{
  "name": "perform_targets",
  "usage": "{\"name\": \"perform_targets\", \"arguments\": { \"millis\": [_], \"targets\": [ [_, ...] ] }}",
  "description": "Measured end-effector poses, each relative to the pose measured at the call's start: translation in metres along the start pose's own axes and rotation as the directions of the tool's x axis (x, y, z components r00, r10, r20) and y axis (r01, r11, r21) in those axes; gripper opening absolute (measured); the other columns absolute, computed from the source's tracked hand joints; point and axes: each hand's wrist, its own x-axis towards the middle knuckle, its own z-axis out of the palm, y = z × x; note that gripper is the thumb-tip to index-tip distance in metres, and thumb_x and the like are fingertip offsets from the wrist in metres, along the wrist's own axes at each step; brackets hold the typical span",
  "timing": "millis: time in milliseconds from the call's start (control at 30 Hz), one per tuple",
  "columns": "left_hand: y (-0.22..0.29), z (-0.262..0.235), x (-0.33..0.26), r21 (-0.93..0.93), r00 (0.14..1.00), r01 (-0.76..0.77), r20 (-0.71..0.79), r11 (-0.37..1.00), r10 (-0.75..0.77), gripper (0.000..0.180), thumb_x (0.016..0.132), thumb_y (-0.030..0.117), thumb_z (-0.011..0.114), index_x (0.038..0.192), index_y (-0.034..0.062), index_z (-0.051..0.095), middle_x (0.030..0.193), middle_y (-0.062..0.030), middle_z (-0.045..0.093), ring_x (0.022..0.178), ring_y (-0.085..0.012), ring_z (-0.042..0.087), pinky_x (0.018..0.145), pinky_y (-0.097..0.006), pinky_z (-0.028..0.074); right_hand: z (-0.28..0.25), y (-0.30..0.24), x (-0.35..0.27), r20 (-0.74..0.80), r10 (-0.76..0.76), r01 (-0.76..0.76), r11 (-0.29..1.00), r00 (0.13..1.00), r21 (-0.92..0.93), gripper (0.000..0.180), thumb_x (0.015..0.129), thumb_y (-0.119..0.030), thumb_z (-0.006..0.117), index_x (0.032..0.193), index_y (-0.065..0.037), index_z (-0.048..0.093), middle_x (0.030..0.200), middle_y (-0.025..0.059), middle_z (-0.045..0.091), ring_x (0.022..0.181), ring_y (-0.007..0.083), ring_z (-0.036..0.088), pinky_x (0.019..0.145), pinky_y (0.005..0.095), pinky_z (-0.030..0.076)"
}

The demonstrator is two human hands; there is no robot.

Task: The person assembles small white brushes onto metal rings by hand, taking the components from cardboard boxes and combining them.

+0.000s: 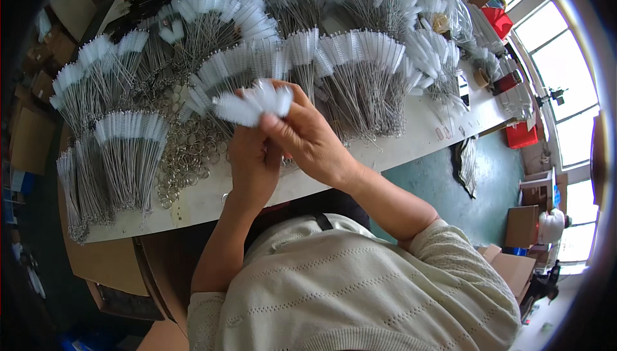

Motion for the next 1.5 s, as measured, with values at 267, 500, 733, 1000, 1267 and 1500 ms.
{"name": "perform_targets", "arguments": {
  "millis": [267,500,733,1000,1267,1500],
  "targets": [
    [0.013,-0.021,0.007,-0.078,0.932,-0.352,-0.121,0.933,0.341,0.015,0.087,-0.007,0.047,0.101,-0.0058,0.054,0.109,-0.0126,0.045,0.077,-0.0189,0.063,0.061,-0.026,0.054,-0.025,0.014,-0.026,-0.028,0.425,-0.357,0.792,0.905,0.496,0.027,0.091,-0.024,0.055,0.106,-0.004,0.065,0.092,0.0036,0.060,0.093,0.0151,0.057,0.088,0.0283,0.044],
    [0.007,0.014,-0.025,0.158,0.906,-0.424,0.054,0.892,0.421,0.041,0.073,-0.002,0.070,0.112,0.0021,0.058,0.113,-0.0141,0.046,0.086,-0.0204,0.058,0.071,-0.029,0.048,-0.011,0.027,-0.033,0.099,0.512,-0.140,0.041,0.853,0.989,0.023,0.094,-0.020,0.049,0.111,-0.006,0.054,0.081,-0.0010,0.060,0.067,0.0079,0.055,0.066,0.0233,0.049],
    [0.004,-0.025,-0.067,-0.012,0.949,0.080,0.307,0.997,-0.073,0.018,0.082,0.005,0.063,0.100,0.0040,0.062,0.083,-0.0073,0.058,0.067,-0.0140,0.055,0.057,-0.026,0.045,-0.091,0.001,-0.042,0.415,0.406,-0.210,0.872,0.814,-0.442,0.013,0.084,-0.016,0.061,0.079,-0.004,0.063,0.071,0.0027,0.059,0.061,0.0110,0.058,0.050,0.0245,0.042],
    [0.011,-0.019,-0.092,0.027,0.867,0.289,0.416,0.957,-0.274,0.026,0.079,0.007,0.067,0.103,0.0025,0.059,0.079,-0.0079,0.058,0.058,-0.0154,0.054,0.052,-0.027,0.045,-0.034,0.040,-0.088,0.476,0.384,0.077,0.710,0.791,-0.700,0.008,0.080,-0.011,0.058,0.078,-0.005,0.061,0.075,0.0036,0.063,0.069,0.0174,0.061,0.061,0.0310,0.045],
    [0.016,-0.042,-0.084,0.018,0.962,-0.124,0.248,0.992,0.116,0.022,0.071,0.011,0.073,0.089,0.0039,0.062,0.079,-0.0055,0.059,0.063,-0.0203,0.057,0.052,-0.030,0.047,-0.015,0.016,-0.067,0.712,0.486,-0.747,0.659,0.507,0.082,0.019,0.090,-0.018,0.055,0.087,0.000,0.062,0.068,0.0021,0.058,0.061,0.0075,0.056,0.055,0.0228,0.046],
    [0.013,-0.080,-0.096,0.280,0.947,0.250,0.131,0.927,-0.295,0.019,0.076,0.015,0.071,0.088,0.0055,0.061,0.075,-0.0055,0.056,0.059,-0.0175,0.055,0.050,-0.028,0.045,-0.037,0.021,-0.074,0.567,0.350,-0.008,0.856,0.746,-0.517,0.012,0.083,-0.013,0.058,0.085,-0.003,0.064,0.078,0.0069,0.064,0.068,0.0183,0.063,0.058,0.0304,0.048]
  ]
}}
